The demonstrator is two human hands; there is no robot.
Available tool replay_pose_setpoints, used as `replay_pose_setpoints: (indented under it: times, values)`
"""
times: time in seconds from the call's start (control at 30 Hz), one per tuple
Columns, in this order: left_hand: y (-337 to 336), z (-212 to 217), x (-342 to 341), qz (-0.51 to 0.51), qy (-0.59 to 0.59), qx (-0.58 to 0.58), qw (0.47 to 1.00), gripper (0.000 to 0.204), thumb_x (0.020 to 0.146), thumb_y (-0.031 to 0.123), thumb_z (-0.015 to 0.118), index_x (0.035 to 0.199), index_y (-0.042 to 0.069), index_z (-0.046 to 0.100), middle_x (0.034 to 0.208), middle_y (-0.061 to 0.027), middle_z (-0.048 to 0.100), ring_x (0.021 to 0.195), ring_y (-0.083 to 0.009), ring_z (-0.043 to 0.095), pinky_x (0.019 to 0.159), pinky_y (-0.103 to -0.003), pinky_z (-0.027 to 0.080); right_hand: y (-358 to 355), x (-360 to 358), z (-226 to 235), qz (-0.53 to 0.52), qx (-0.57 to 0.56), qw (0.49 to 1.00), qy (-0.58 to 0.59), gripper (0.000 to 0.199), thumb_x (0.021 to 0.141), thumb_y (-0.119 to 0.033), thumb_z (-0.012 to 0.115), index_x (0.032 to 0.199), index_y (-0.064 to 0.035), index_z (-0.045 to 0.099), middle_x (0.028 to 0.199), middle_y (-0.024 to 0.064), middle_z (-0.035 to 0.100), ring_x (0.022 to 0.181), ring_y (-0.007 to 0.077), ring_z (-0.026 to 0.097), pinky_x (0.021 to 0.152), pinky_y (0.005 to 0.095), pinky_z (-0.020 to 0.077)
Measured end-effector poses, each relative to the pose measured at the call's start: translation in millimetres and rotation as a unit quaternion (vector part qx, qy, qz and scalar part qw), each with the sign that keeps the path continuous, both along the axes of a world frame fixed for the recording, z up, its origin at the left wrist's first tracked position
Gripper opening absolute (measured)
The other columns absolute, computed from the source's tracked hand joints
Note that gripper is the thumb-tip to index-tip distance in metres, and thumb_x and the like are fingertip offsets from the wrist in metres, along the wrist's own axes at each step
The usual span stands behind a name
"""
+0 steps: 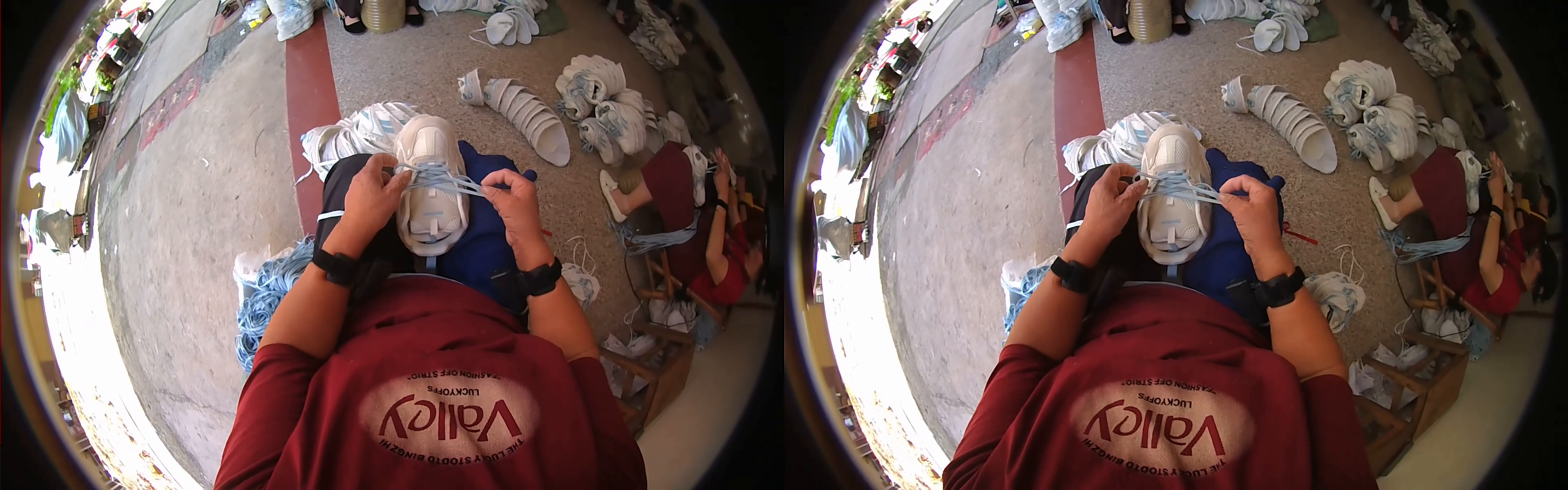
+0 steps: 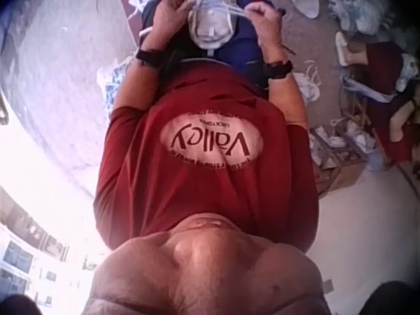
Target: Lacing a white sneaker while sitting in an assembly area.
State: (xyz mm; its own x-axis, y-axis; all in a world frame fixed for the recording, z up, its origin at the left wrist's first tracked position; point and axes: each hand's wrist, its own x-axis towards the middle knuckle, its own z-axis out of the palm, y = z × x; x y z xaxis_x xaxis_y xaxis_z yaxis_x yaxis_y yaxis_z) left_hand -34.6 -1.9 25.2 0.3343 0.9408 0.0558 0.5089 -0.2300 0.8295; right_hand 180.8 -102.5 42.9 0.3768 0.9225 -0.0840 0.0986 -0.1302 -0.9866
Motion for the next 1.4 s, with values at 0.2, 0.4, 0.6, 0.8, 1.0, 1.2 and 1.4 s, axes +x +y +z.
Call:
replay_pose_setpoints:
  times: [0.2,0.4,0.6,0.8,1.0,1.2,1.4]
  values:
    - [10.5,-4.2,-128.6,0.216,-0.360,-0.088,0.904,0.009,0.079,0.002,0.061,0.081,0.009,0.057,0.063,0.0057,0.051,0.043,0.0002,0.033,0.037,-0.017,0.021,-55.3,90.7,-17.1,-0.283,0.050,0.926,0.246,0.018,0.066,0.010,0.053,0.075,-0.0053,0.053,0.057,-0.0036,0.042,0.043,0.0046,0.034,0.040,0.0177,0.0258]
    - [-17.0,-3.0,-130.5,0.146,-0.264,-0.040,0.953,0.006,0.082,0.006,0.065,0.084,0.002,0.061,0.072,0.0016,0.059,0.066,-0.0076,0.055,0.061,-0.020,0.043,-75.6,81.8,-6.7,-0.140,0.036,0.986,0.085,0.012,0.073,0.005,0.055,0.080,-0.0037,0.056,0.058,-0.0029,0.044,0.045,0.0062,0.039,0.044,0.0209,0.0294]
    - [-17.1,49.1,-145.6,-0.047,-0.014,0.142,0.989,0.011,0.072,-0.002,0.069,0.080,-0.001,0.062,0.068,-0.0059,0.057,0.065,-0.0131,0.054,0.059,-0.025,0.042,-93.1,74.6,53.7,0.078,0.072,0.906,-0.410,0.011,0.082,-0.009,0.059,0.076,-0.0001,0.059,0.060,0.0042,0.050,0.051,0.0136,0.044,0.050,0.0282,0.0352]
    - [-10.9,8.6,-204.7,-0.009,-0.029,0.131,0.991,0.011,0.071,-0.005,0.068,0.079,0.002,0.063,0.071,-0.0061,0.060,0.066,-0.0145,0.057,0.059,-0.025,0.044,-135.1,116.0,53.3,0.010,0.030,0.927,-0.375,0.021,0.081,-0.014,0.064,0.070,0.0014,0.055,0.057,0.0053,0.048,0.052,0.0141,0.043,0.049,0.0292,0.0340]
    - [-18.1,50.5,-219.9,-0.023,-0.029,0.130,0.991,0.008,0.072,-0.008,0.066,0.075,-0.001,0.062,0.075,-0.0036,0.062,0.070,-0.0087,0.056,0.065,-0.023,0.046,-150.6,95.3,87.3,-0.011,0.058,0.904,-0.424,0.024,0.080,-0.013,0.064,0.066,0.0017,0.052,0.056,0.0049,0.047,0.052,0.0114,0.041,0.049,0.0276,0.0326]
    - [-10.9,-12.1,-296.7,0.101,-0.080,-0.024,0.991,0.004,0.077,0.002,0.067,0.074,0.004,0.066,0.068,0.0026,0.060,0.066,-0.0058,0.052,0.062,-0.022,0.042,-191.6,168.9,28.9,-0.019,-0.044,0.945,-0.325,0.018,0.077,-0.007,0.061,0.066,0.0021,0.050,0.057,0.0006,0.045,0.056,0.0074,0.039,0.050,0.0256,0.0332]
    - [-36.7,-33.2,-405.1,0.227,0.001,-0.076,0.971,0.002,0.077,0.005,0.066,0.078,0.003,0.067,0.067,0.0017,0.061,0.062,-0.0071,0.050,0.059,-0.023,0.042,-287.6,222.6,-3.8,-0.093,-0.166,0.924,-0.331,0.020,0.077,-0.009,0.059,0.065,0.0014,0.048,0.060,-0.0010,0.045,0.059,0.0064,0.040,0.052,0.0266,0.0341]
